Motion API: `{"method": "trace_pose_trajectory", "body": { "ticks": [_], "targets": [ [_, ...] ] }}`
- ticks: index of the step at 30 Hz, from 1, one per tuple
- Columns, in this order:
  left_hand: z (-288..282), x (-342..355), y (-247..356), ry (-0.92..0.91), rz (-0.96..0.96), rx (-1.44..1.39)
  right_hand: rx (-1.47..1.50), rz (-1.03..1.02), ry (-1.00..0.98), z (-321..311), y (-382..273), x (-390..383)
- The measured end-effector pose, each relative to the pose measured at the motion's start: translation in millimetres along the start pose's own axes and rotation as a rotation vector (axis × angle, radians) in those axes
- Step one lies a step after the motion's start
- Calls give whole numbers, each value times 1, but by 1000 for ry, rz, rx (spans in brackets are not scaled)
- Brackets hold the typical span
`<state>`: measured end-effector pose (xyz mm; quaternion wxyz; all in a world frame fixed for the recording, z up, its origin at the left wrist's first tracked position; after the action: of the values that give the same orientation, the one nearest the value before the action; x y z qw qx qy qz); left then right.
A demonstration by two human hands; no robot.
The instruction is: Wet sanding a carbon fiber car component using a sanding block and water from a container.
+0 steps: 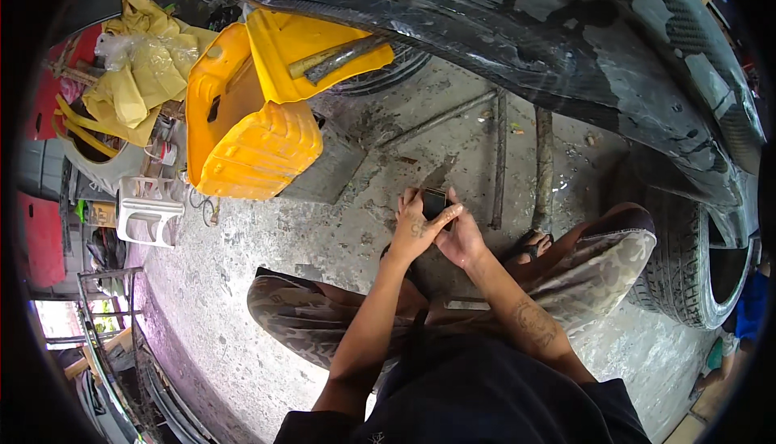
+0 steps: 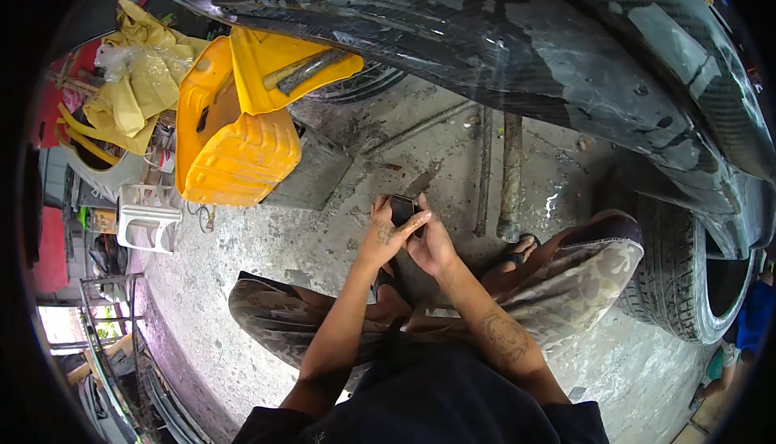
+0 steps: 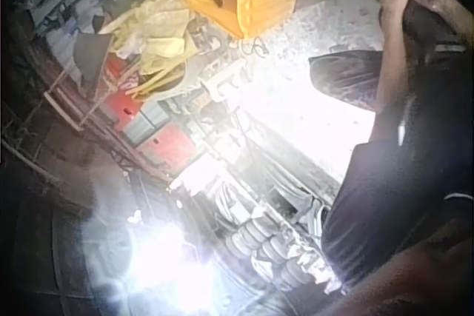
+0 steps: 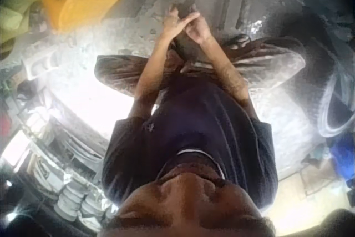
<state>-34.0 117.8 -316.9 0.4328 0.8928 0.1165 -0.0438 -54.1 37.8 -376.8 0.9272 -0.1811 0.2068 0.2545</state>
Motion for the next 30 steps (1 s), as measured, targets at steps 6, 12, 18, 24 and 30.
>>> {"method": "trace_pose_trajectory", "body": {
  "ticks": [6, 12, 18, 24, 30],
  "targets": [
    [19, 11, -41, 16, -71, -125, -229, -31, 61, -25, -9, -9],
    [110, 66, -158, -272, -236, 237, -932, -194, 442, -119, -69, 0],
    [162, 1, -251, -321, 11, 591, -1342, -429, 427, -138, -31, 17],
    [138, 51, -221, -152, -40, 35, -1483, -616, 539, -147, -69, 19],
    [-73, 62, -48, -193, -36, -513, -1283, -441, 371, -109, -45, 30]
  ]
}}
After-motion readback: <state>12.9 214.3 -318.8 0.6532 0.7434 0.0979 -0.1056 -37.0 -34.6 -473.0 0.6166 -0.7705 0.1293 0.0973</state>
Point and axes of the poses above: each hand's wrist, its own x-axis towards the middle knuckle, its own z-axis out of the palm, y = z × x, the point moved 9 cm from there along x, towards the middle knuckle, and after that the axes turned 6 degrees about -z, right-handed, at the moved point
